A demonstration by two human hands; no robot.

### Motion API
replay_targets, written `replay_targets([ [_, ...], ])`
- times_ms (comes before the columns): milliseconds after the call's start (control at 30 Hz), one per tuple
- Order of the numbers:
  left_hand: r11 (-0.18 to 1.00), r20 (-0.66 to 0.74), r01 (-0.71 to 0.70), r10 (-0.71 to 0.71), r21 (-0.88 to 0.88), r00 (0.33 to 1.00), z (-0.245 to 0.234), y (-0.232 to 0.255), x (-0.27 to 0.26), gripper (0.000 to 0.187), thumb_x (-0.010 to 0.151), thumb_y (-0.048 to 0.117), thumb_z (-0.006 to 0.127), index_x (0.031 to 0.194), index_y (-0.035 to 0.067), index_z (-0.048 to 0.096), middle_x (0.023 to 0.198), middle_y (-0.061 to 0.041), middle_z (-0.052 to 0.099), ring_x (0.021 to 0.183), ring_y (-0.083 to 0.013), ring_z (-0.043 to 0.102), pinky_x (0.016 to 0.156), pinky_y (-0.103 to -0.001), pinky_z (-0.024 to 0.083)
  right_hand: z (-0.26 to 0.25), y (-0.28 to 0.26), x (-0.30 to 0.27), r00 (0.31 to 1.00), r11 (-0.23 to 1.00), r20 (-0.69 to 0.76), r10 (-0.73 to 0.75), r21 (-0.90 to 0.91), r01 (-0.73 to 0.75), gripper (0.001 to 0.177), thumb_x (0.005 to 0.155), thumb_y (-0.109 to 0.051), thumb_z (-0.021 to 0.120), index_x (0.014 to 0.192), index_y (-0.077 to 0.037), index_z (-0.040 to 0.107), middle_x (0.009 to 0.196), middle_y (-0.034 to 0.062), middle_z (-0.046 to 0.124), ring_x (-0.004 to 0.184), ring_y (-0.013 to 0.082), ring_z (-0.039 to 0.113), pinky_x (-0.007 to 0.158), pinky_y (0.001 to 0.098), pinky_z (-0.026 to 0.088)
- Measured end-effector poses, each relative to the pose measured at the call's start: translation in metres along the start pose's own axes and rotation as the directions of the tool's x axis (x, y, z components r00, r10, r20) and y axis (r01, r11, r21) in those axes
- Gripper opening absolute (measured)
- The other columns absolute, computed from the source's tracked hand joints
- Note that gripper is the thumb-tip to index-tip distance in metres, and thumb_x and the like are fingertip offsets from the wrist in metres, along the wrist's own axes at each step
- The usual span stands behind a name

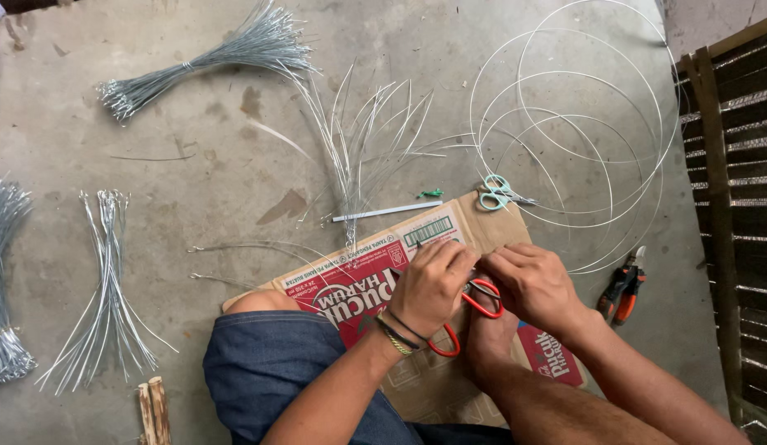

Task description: The person sits on the floor and uses pliers to bend thin metal wires into small loops. They repeatedly pick up a wire, bend it with the pliers, and place the finished piece on the floor.

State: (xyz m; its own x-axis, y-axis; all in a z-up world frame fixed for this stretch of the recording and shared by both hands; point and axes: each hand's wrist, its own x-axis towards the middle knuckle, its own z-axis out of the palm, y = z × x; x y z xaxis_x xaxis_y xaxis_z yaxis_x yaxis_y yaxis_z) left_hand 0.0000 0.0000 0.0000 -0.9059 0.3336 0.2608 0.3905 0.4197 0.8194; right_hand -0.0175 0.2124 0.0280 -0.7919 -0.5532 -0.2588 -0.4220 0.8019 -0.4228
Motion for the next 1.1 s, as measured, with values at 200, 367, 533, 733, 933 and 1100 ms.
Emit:
replay_targets([
  [200,0.998,0.035,0.017,-0.015,-0.068,0.999,-0.014,0.006,0.015,0.024,0.085,-0.005,0.062,0.107,0.003,0.067,0.094,-0.012,0.063,0.095,-0.0308,0.067,0.083,-0.041,0.057,-0.023,-0.029,0.000,0.913,0.976,-0.352,-0.209,-0.134,0.171,0.034,0.074,-0.013,0.074,0.105,-0.002,0.067,0.092,0.0089,0.066,0.088,0.0281,0.065,0.078,0.0442,0.051],
  [367,0.994,-0.008,0.048,-0.049,-0.098,0.999,-0.026,0.000,0.025,0.030,0.080,-0.009,0.059,0.104,0.004,0.071,0.093,-0.011,0.064,0.092,-0.0310,0.067,0.078,-0.042,0.055,0.002,-0.025,-0.020,0.876,0.937,-0.334,-0.347,-0.088,0.337,0.034,0.080,-0.017,0.076,0.110,-0.002,0.067,0.099,0.0120,0.064,0.093,0.0292,0.064,0.083,0.0406,0.051],
  [533,0.982,-0.049,0.068,-0.078,-0.174,0.996,-0.028,0.006,0.031,0.026,0.081,-0.008,0.061,0.103,0.003,0.071,0.095,-0.012,0.061,0.092,-0.0317,0.065,0.078,-0.042,0.054,0.090,-0.008,-0.024,0.923,0.952,0.338,-0.185,-0.172,0.254,0.046,0.088,-0.034,0.066,0.122,-0.004,0.064,0.116,0.0190,0.061,0.107,0.0362,0.058,0.095,0.0509,0.045],
  [733,0.997,-0.061,0.007,-0.011,-0.076,0.998,-0.033,0.034,0.030,0.021,0.081,0.002,0.067,0.102,0.003,0.071,0.088,-0.011,0.055,0.086,-0.0289,0.062,0.077,-0.043,0.052,0.177,-0.019,-0.033,0.793,0.638,-0.407,0.453,-0.473,-0.608,0.063,0.096,-0.035,0.043,0.146,0.002,0.049,0.151,0.0298,0.047,0.145,0.0427,0.037,0.118,0.0520,0.029],
  [933,0.996,-0.033,-0.071,0.073,0.056,0.997,-0.039,0.050,0.026,0.025,0.086,0.003,0.066,0.111,0.001,0.070,0.093,-0.009,0.056,0.091,-0.0260,0.063,0.079,-0.041,0.052,0.150,-0.015,-0.029,0.845,0.831,-0.007,0.534,-0.181,-0.527,0.053,0.092,-0.034,0.048,0.138,-0.008,0.051,0.140,0.0224,0.053,0.135,0.0416,0.043,0.117,0.0530,0.028],
  [1100,0.991,0.011,-0.020,0.022,-0.134,1.000,-0.022,0.039,0.022,0.029,0.083,-0.003,0.060,0.110,0.003,0.070,0.094,-0.011,0.056,0.093,-0.0289,0.064,0.077,-0.040,0.055,0.102,-0.025,-0.016,0.958,0.957,0.002,0.288,-0.026,-0.287,0.050,0.078,-0.024,0.065,0.123,-0.007,0.055,0.120,0.0221,0.060,0.114,0.0389,0.055,0.097,0.0490,0.042],
])
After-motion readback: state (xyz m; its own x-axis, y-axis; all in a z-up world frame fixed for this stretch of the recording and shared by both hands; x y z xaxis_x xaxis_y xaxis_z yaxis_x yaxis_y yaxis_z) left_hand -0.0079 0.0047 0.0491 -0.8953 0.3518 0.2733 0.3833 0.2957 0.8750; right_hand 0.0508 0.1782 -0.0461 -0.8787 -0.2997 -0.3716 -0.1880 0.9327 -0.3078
